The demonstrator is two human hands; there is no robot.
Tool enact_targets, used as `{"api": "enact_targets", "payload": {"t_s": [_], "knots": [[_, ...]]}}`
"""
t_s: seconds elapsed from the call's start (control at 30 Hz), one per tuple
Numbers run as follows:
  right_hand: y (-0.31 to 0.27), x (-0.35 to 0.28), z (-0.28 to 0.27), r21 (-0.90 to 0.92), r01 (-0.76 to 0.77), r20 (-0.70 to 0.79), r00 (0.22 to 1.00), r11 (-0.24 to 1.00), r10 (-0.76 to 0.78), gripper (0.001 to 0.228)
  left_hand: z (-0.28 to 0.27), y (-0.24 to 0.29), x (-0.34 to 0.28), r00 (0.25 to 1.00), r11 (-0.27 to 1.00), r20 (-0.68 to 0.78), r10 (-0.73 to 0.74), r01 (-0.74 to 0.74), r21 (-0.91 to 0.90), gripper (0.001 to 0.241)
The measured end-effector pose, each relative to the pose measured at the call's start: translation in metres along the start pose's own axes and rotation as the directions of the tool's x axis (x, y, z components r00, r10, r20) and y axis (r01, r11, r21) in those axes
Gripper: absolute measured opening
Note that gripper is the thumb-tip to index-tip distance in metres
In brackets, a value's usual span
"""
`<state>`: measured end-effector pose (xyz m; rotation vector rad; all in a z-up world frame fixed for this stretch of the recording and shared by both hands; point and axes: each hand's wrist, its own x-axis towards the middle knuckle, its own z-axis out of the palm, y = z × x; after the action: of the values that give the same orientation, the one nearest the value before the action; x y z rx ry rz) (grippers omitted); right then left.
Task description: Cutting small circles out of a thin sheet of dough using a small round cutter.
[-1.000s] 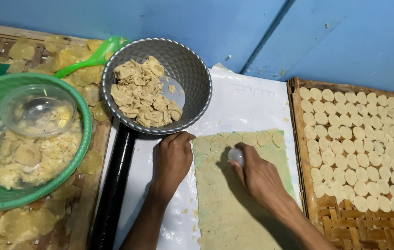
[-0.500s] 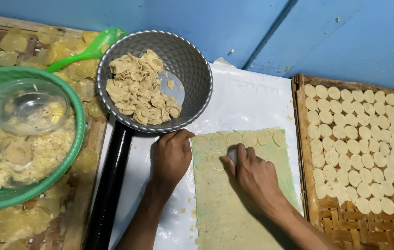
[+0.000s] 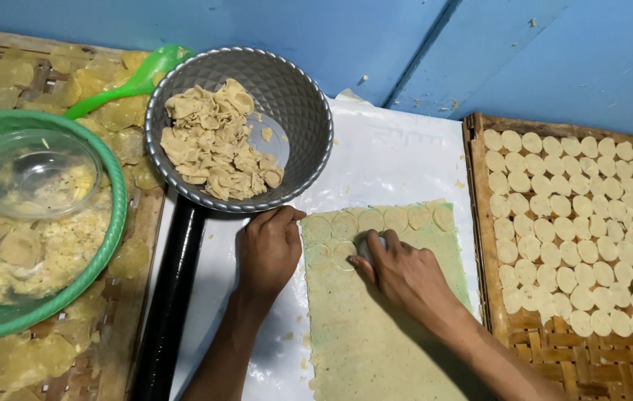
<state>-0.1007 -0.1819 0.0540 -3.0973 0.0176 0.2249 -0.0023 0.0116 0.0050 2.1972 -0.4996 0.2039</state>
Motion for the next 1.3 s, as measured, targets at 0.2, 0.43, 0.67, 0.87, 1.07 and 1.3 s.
{"api": "enact_targets", "payload": {"t_s": [0.2,0.43,0.67,0.87,1.07,1.3], "knots": [[-0.003,-0.008,-0.004,0.033,-0.075,-0.006,0.997,0.997,0.076,0.044,-0.001,0.001,0.000,0.999,1.000,0.041,-0.003,0.003,0.015,0.025],[0.054,-0.024,0.017,0.202,-0.178,-0.036,0.981,0.963,0.189,0.049,-0.007,0.008,0.002,1.000,1.000,0.008,0.021,-0.021,-0.014,0.017],[0.046,-0.019,0.011,0.143,-0.152,0.000,0.988,0.978,0.154,0.051,-0.002,0.005,0.001,1.000,1.000,0.011,0.009,-0.009,0.013,0.018],[0.047,-0.018,0.004,0.127,-0.136,0.016,0.991,0.982,0.135,0.048,0.000,0.004,0.002,0.999,0.999,-0.034,0.038,-0.038,0.000,0.019],[0.073,-0.031,0.013,0.385,-0.206,-0.125,0.954,0.899,0.272,0.041,0.004,0.005,0.002,0.994,0.997,-0.084,0.072,-0.072,0.001,0.021],[0.072,-0.037,0.016,0.431,-0.310,0.017,0.942,0.848,0.335,0.048,0.002,0.047,-0.005,0.935,0.938,-0.118,0.334,-0.317,0.142,0.040]]}}
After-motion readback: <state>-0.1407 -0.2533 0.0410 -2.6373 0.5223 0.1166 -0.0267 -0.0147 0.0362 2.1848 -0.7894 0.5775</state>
